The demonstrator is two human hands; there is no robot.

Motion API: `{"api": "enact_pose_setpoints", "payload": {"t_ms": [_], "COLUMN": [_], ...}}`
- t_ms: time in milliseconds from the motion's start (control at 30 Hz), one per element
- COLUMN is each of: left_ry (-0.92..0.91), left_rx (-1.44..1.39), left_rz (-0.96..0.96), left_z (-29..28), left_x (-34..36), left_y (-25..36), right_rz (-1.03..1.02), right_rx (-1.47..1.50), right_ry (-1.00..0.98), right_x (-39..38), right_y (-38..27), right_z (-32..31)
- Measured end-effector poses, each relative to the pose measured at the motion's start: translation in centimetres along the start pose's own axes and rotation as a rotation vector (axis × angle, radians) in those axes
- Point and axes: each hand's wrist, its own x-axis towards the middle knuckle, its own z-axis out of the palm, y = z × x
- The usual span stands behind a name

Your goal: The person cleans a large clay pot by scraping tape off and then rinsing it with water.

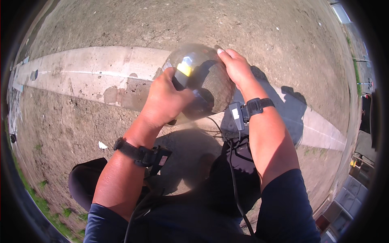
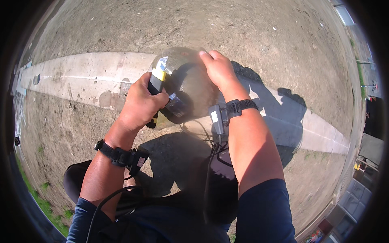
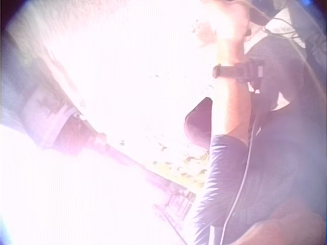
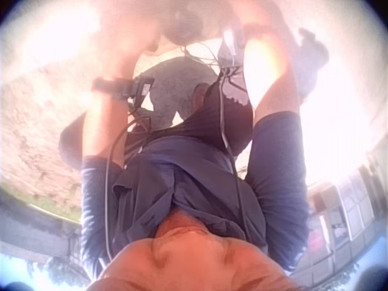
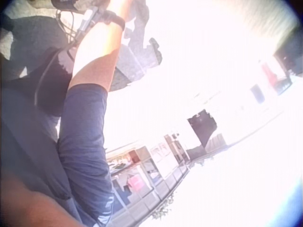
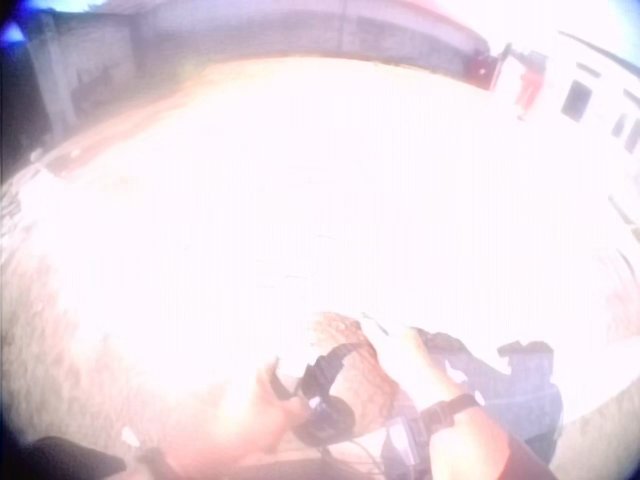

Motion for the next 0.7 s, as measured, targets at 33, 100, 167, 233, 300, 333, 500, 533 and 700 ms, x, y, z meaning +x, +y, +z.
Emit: {"api": "enact_pose_setpoints", "payload": {"t_ms": [33, 100, 167, 233, 300, 333, 500, 533, 700], "left_ry": [-0.002, -0.031, -0.029, -0.025, -0.038, -0.039, -0.110, -0.106, -0.010], "left_rx": [0.002, -0.045, -0.056, -0.065, -0.060, -0.060, -0.231, -0.229, -0.344], "left_rz": [0.000, -0.017, -0.026, -0.035, -0.046, -0.046, -0.024, -0.024, 0.055], "left_z": [0.0, -0.1, 0.0, 0.0, 0.1, 0.1, 0.2, -0.1, -3.2], "left_x": [0.0, 0.0, 0.1, 0.2, 0.5, 0.6, 1.1, 1.2, 1.0], "left_y": [0.1, 0.5, 1.0, 1.5, 1.6, 1.7, 1.9, 2.1, 4.9], "right_rz": [-0.008, 0.015, 0.036, 0.011, 0.030, 0.048, 0.062, 0.084, 0.087], "right_rx": [-0.007, -0.003, 0.001, 0.015, 0.024, 0.032, 0.083, 0.099, 0.160], "right_ry": [0.008, -0.011, -0.029, 0.003, -0.010, -0.025, -0.041, -0.060, -0.005], "right_x": [0.0, -0.1, -0.3, -0.5, -0.5, -0.4, -0.1, -0.2, -0.7], "right_y": [-0.1, -0.3, -0.6, -0.9, -0.9, -0.8, -0.6, -0.9, -0.7], "right_z": [0.1, 0.0, 0.1, 0.2, 0.1, 0.0, 0.0, 0.1, 0.3]}}
